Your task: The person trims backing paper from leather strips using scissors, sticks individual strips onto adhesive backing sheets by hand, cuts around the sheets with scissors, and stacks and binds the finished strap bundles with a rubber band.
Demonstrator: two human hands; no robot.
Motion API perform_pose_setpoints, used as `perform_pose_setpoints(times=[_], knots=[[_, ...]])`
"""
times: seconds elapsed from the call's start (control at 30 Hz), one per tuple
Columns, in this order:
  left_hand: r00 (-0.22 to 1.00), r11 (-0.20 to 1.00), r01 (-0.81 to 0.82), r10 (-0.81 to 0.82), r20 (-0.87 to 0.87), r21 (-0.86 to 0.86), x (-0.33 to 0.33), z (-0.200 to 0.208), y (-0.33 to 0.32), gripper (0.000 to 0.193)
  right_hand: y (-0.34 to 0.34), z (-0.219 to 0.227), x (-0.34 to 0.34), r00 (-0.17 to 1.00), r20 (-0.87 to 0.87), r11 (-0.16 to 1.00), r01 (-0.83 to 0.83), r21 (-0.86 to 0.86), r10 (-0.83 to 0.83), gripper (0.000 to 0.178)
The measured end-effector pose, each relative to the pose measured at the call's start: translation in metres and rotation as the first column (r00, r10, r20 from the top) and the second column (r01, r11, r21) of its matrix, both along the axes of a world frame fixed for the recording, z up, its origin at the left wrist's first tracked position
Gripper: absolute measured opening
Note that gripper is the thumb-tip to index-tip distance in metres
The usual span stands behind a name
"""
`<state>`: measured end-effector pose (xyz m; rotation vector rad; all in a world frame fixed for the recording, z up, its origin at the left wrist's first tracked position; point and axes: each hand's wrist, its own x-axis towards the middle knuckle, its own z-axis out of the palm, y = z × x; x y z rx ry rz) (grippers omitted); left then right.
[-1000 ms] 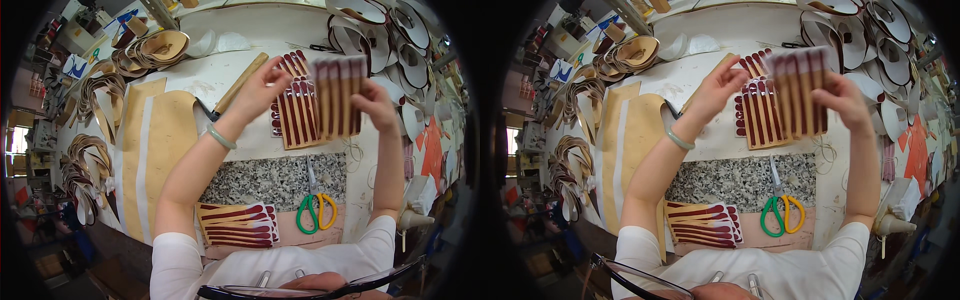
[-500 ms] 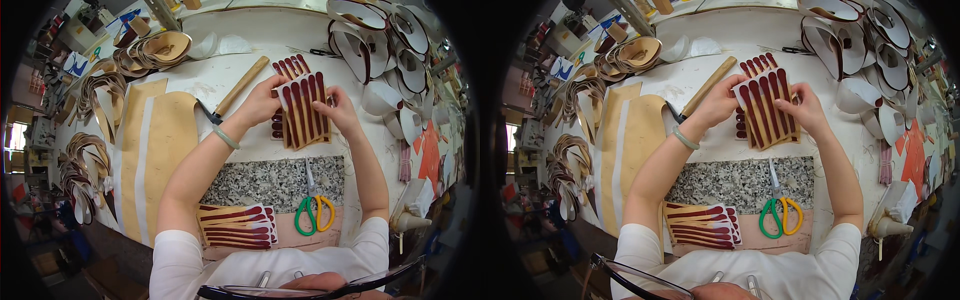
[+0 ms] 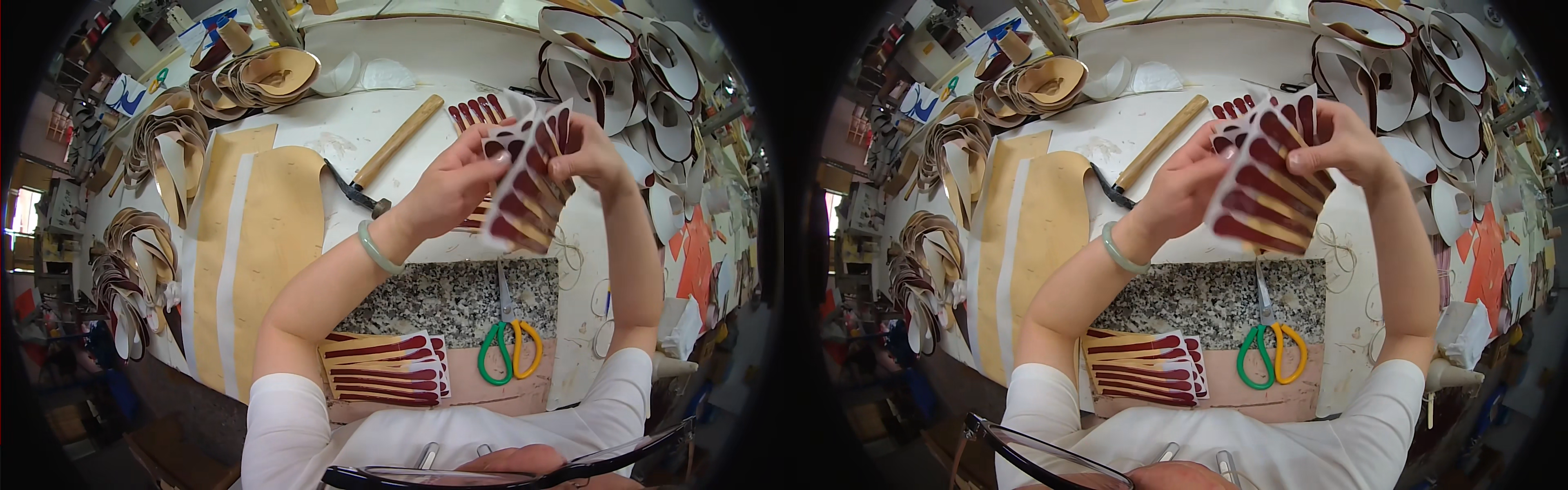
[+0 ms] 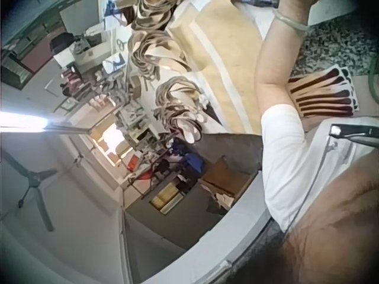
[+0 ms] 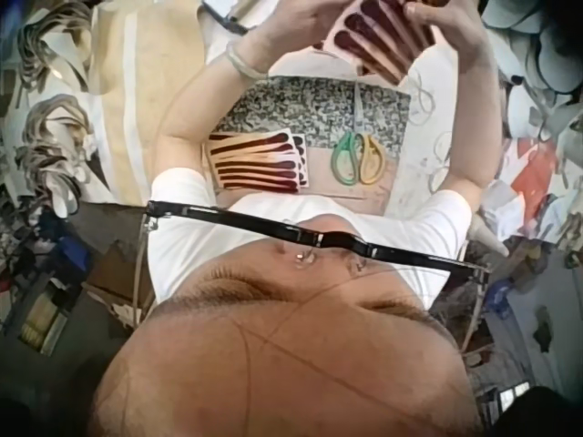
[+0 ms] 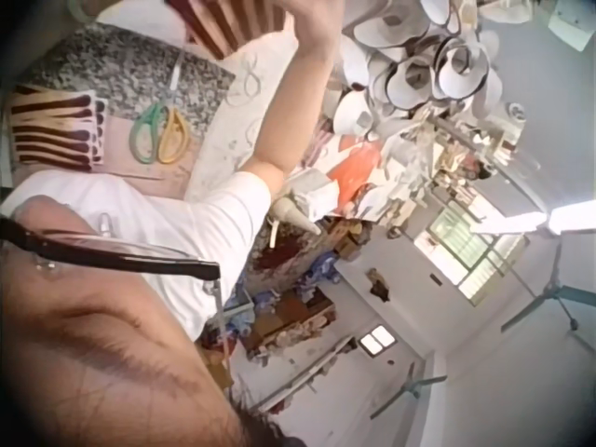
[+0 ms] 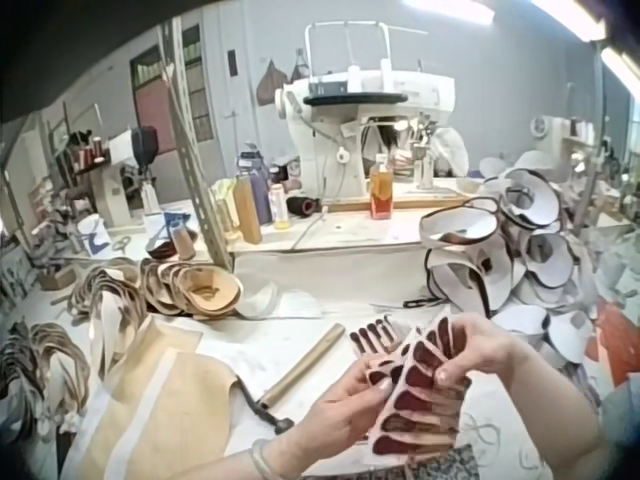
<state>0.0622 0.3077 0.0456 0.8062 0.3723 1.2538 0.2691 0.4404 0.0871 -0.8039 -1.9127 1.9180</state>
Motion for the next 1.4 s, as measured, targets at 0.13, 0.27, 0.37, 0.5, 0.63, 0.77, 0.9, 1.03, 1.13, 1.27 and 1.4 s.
perform_pose_setpoints(times=[0.13,0.27,0.37,0.5,0.63,0.77,0.9,1.03,1.13,1.27,1.4], knots=[[0.993,1.000,0.019,-0.021,0.117,0.013,-0.008,-0.005,-0.007,0.077,-0.027,-0.016,-0.024,0.950,-0.229,0.977,0.201,-0.071,-0.212,0.041],[0.997,0.988,-0.048,0.040,0.060,0.143,-0.018,-0.019,-0.017,0.091,-0.048,-0.010,-0.052,0.885,-0.232,0.903,0.345,-0.255,-0.404,0.034],[0.926,0.935,-0.328,0.291,-0.242,-0.133,-0.024,-0.009,-0.024,0.037,-0.060,-0.021,-0.063,0.902,-0.266,0.900,0.394,0.186,-0.340,0.059],[0.937,0.897,-0.345,0.316,-0.146,-0.275,-0.069,-0.018,-0.037,0.037,-0.021,-0.036,-0.043,0.993,0.093,0.915,0.035,0.403,-0.079,0.082],[0.959,0.964,-0.265,0.262,0.104,0.018,-0.109,-0.026,-0.067,0.054,-0.028,-0.085,-0.030,0.838,0.505,0.539,-0.333,0.773,-0.206,0.072],[0.956,0.954,-0.271,0.282,0.083,-0.125,-0.131,-0.049,-0.095,0.058,-0.025,-0.070,-0.039,0.683,0.712,0.743,-0.390,0.544,-0.163,0.059],[0.941,0.909,-0.263,0.315,0.120,-0.324,-0.126,-0.058,-0.101,0.054,0.018,-0.096,-0.033,0.906,0.357,0.904,0.059,0.424,-0.227,0.039],[0.857,0.846,-0.390,0.478,0.192,-0.364,-0.116,-0.061,-0.092,0.044,0.045,-0.096,-0.061,0.738,0.595,0.939,0.154,0.308,-0.317,0.047],[0.857,0.845,-0.369,0.471,0.212,-0.386,-0.114,-0.069,-0.087,0.041,0.044,-0.114,-0.073,0.627,0.329,0.560,0.210,0.801,-0.706,0.055],[0.862,0.808,-0.411,0.496,0.109,-0.422,-0.100,-0.053,-0.082,0.030,0.054,-0.111,-0.052,0.685,0.545,0.865,0.279,0.416,-0.484,0.055],[0.854,0.794,-0.438,0.514,0.080,-0.421,-0.104,-0.063,-0.087,0.028,0.000,-0.062,-0.049,0.760,0.423,0.840,0.289,0.459,-0.493,0.050]])
